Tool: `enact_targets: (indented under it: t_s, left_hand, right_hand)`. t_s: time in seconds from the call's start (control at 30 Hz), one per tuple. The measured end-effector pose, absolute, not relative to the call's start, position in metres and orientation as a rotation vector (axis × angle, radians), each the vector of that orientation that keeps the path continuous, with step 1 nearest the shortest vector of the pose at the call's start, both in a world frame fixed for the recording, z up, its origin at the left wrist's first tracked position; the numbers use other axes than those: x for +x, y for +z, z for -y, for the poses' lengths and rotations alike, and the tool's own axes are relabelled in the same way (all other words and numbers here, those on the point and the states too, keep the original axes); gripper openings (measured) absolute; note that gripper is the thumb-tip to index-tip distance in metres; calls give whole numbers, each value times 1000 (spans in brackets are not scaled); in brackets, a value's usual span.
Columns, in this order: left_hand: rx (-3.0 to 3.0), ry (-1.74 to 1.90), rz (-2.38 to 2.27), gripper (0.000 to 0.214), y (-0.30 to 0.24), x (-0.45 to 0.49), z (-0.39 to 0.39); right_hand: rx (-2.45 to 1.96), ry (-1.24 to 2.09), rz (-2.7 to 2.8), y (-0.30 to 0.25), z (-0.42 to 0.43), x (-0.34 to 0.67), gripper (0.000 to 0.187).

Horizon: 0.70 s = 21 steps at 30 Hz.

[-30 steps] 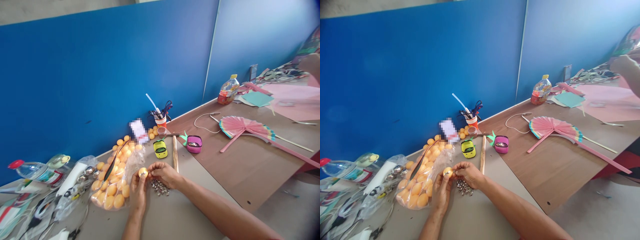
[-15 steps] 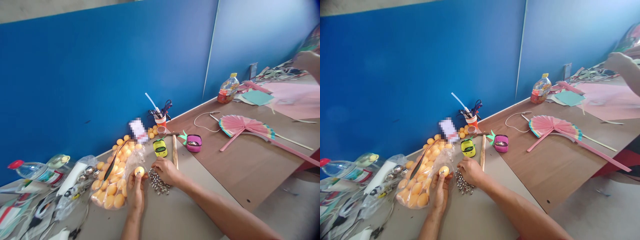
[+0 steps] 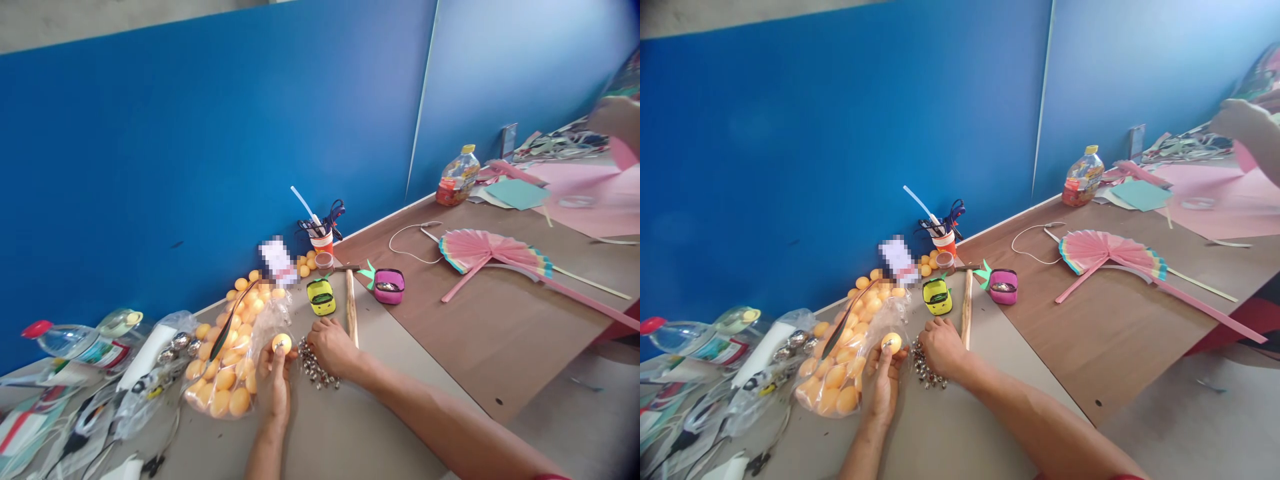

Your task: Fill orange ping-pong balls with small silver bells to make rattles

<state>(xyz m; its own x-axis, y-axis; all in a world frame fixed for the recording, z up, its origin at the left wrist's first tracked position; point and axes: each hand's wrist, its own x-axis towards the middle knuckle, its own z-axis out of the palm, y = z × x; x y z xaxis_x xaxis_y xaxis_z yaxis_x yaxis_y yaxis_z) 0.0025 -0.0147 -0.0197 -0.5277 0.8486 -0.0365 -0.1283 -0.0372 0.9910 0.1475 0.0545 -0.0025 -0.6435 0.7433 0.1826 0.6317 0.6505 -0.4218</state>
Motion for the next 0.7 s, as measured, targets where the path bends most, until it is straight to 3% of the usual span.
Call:
enact_targets:
  t_s: [0.13,0.4,0.6,0.7]
  left_hand:
    - [819,1663,-1461,30,-20,3,15]
    - [779,1653,-1328,30,-14,9,18]
    - [776,1651,-1299,31,-12,10,18]
    - [785,1648,-1291,31,-12,11,18]
  right_hand:
    - [-1086,611,2271,1,-56,148,19]
    - [-1121,1360,1671,10,-56,149,15]
    - [-886,1668,1345,5,-61,145,7]
    - [-717,1846,1158,2,-63,143,20]
